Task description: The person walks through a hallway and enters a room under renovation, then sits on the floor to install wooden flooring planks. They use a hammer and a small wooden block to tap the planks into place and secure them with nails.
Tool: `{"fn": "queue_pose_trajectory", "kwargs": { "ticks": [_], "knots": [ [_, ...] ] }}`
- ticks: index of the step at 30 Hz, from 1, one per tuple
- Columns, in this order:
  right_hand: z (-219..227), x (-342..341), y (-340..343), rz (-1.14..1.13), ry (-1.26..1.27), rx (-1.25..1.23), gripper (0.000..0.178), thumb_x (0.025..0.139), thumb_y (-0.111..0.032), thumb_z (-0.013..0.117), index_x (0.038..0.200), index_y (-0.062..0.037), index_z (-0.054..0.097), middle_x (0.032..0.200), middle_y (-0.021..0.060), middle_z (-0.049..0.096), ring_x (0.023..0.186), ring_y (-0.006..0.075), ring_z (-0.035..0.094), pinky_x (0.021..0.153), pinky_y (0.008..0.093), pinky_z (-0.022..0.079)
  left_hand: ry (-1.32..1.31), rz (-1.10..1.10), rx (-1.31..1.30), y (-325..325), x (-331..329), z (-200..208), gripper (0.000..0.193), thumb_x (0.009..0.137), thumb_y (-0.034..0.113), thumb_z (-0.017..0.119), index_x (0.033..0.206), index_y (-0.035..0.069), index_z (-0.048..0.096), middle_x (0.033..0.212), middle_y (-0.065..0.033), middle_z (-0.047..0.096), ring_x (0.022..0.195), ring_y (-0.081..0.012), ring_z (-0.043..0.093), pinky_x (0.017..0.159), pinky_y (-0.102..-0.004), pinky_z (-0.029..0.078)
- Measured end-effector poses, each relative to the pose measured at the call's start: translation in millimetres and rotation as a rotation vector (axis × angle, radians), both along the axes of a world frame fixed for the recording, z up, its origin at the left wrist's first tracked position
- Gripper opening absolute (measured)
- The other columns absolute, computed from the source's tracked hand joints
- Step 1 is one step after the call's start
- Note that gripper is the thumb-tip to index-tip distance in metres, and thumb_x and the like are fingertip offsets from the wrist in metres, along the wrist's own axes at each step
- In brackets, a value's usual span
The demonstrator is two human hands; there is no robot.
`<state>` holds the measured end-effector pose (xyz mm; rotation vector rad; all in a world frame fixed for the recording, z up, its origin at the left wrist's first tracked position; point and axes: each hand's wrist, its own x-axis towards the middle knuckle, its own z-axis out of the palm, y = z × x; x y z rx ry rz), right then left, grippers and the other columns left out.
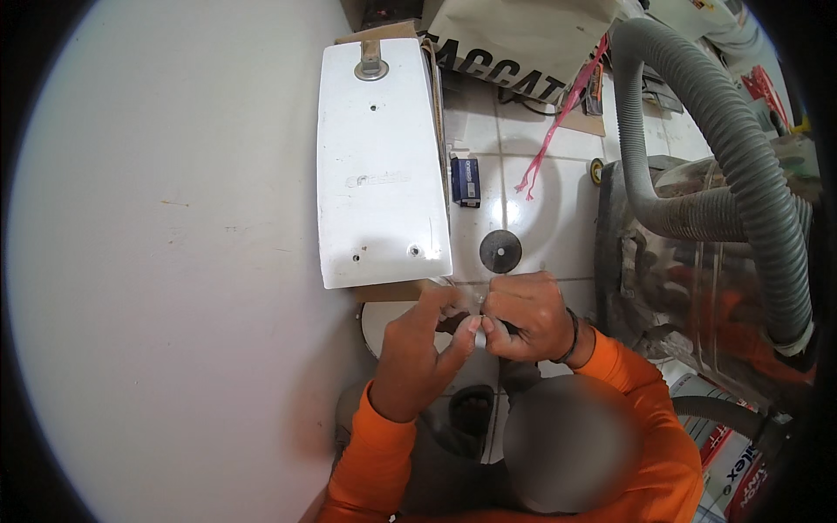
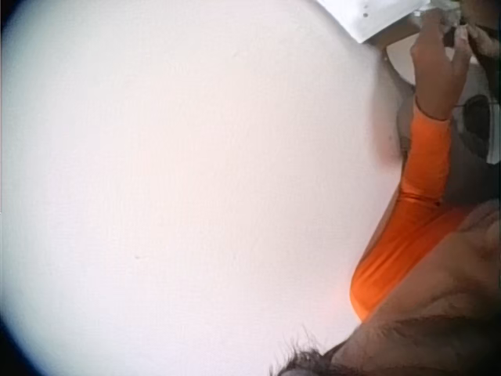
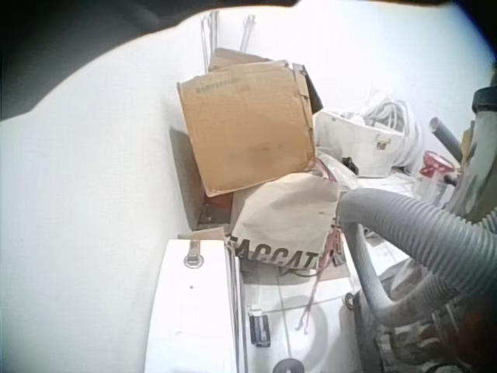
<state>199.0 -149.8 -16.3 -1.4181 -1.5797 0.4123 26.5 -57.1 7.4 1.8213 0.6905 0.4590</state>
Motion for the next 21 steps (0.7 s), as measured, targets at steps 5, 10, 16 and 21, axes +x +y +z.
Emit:
{"fn": "queue_pose_trajectory", "kwargs": {
  "ticks": [5,10,16,21],
  "knots": [
    [-1,-2,-2,0.004,-0.039,-0.031,0.015,0.072,-0.005,0.071,0.075,-0.0055,0.056,0.069,0.0084,0.052,0.056,0.0286,0.057,0.050,0.0402,0.046,0.002,-0.118,0.072,5,-3,-6,0.010,0.092,0.008,0.066,0.098,0.000,0.064,0.085,-0.0139,0.068,0.073,-0.0266,0.069,0.068,-0.0348,0.054],
    [8,-4,-3,0.049,-0.037,-0.041,0.015,0.074,-0.007,0.072,0.078,-0.0054,0.057,0.069,0.0095,0.054,0.057,0.0298,0.059,0.051,0.0403,0.048,-0.026,-0.148,0.066,3,-6,-3,0.011,0.092,0.009,0.067,0.098,0.002,0.063,0.086,-0.0162,0.065,0.075,-0.0354,0.065,0.069,-0.0404,0.052],
    [10,-3,-5,0.075,0.012,-0.092,0.012,0.080,-0.008,0.070,0.081,-0.0046,0.058,0.070,0.0107,0.056,0.058,0.0314,0.059,0.052,0.0410,0.048,-0.048,-0.118,0.069,2,-5,-3,0.011,0.094,0.011,0.064,0.096,0.000,0.061,0.084,-0.0173,0.064,0.072,-0.0373,0.064,0.066,-0.0424,0.051],
    [9,-5,-6,0.063,0.063,-0.154,0.010,0.084,-0.008,0.069,0.080,-0.0039,0.060,0.071,0.0123,0.059,0.060,0.0328,0.061,0.054,0.0416,0.050,0.019,-0.095,-0.007,0,-4,-4,0.011,0.097,0.012,0.061,0.095,0.001,0.061,0.078,-0.0182,0.063,0.069,-0.0372,0.063,0.065,-0.0426,0.050]
  ]
}}
